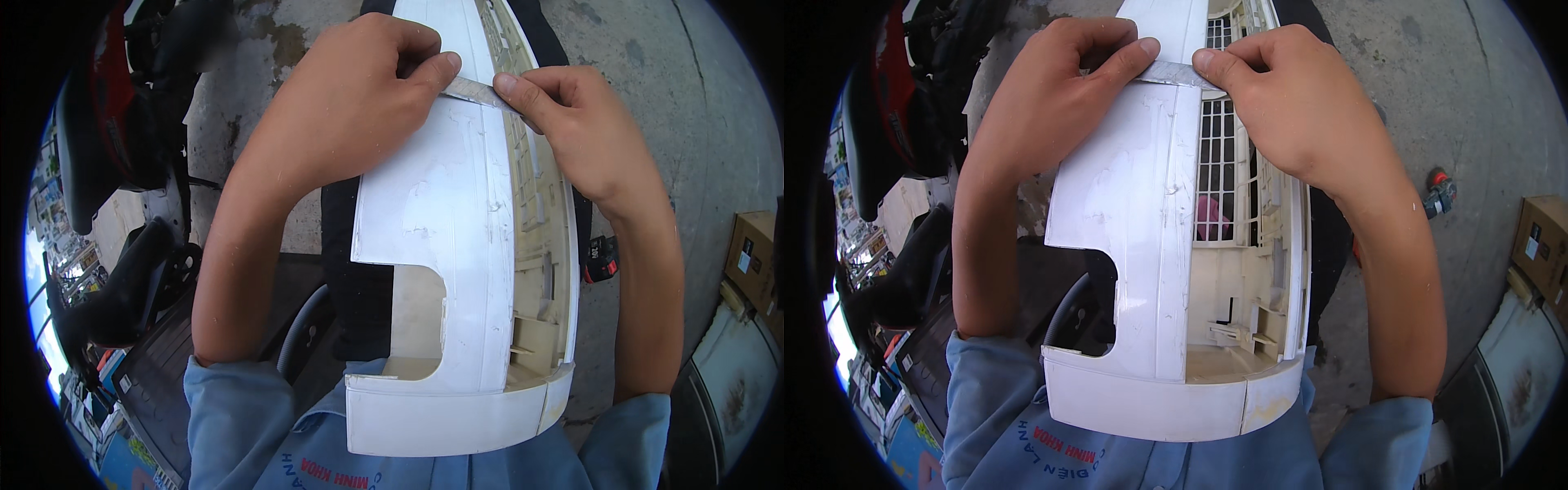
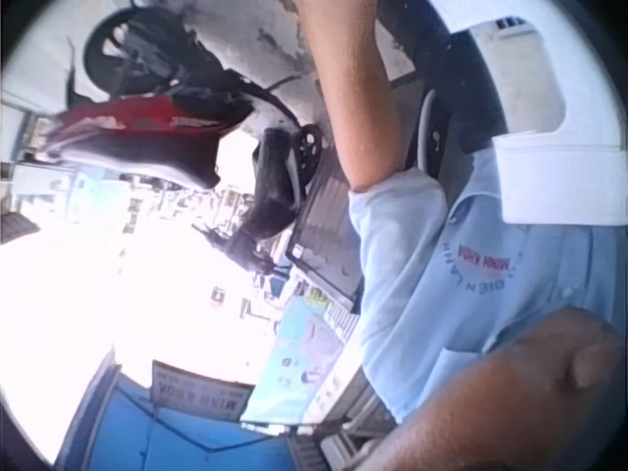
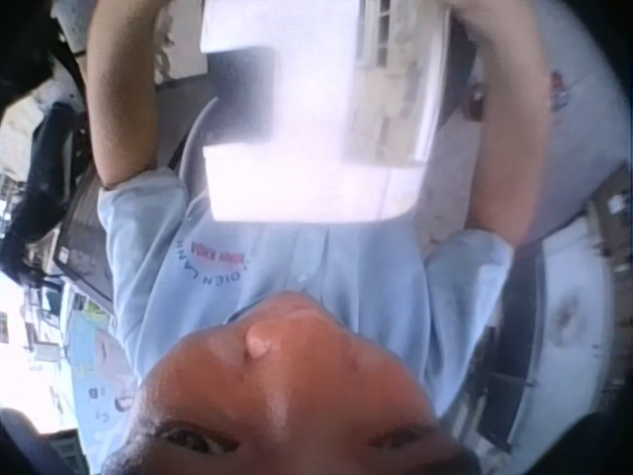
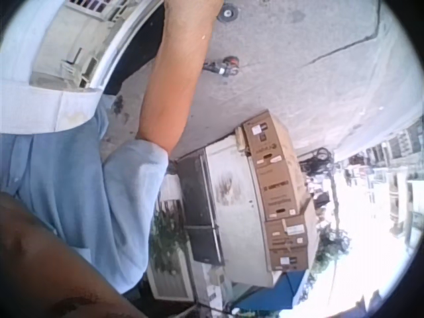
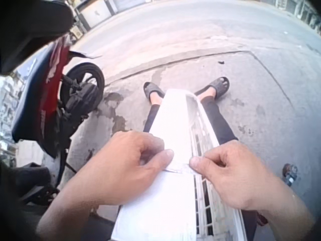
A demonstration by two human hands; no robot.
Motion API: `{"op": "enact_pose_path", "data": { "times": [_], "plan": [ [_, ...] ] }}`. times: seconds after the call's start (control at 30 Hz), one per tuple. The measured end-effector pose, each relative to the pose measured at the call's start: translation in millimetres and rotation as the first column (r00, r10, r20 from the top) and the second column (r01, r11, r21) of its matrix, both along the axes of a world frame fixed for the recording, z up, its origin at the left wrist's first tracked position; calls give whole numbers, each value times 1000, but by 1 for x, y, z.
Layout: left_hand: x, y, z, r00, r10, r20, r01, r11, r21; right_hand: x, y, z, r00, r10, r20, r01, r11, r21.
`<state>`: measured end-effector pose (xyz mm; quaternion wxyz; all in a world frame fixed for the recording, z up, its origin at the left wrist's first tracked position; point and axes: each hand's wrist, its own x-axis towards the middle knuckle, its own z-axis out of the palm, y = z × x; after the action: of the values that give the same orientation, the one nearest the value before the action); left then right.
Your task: The person repairs a white plastic air conditioner front panel by scraping off residue with a blade and smoothing the surface with a power sander. The person alternates between manual scraping and machine sanding to clean and finish the panel.
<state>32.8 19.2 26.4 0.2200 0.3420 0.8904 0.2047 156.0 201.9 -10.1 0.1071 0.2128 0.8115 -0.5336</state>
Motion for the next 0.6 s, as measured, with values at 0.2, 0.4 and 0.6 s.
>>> {"op": "enact_pose_path", "data": {
  "times": [0.2,0.4,0.6],
  "plan": [
    [-15,51,39,975,120,186,-60,952,-301,-22,11,-16,998,19,53,-22,998,61],
    [-33,39,10,992,36,121,-10,978,-207,-35,14,-32,998,36,45,-39,996,78],
    [-19,43,29,989,47,140,-6,959,-282,-23,8,-20,998,43,36,-45,998,54]
  ]
}}
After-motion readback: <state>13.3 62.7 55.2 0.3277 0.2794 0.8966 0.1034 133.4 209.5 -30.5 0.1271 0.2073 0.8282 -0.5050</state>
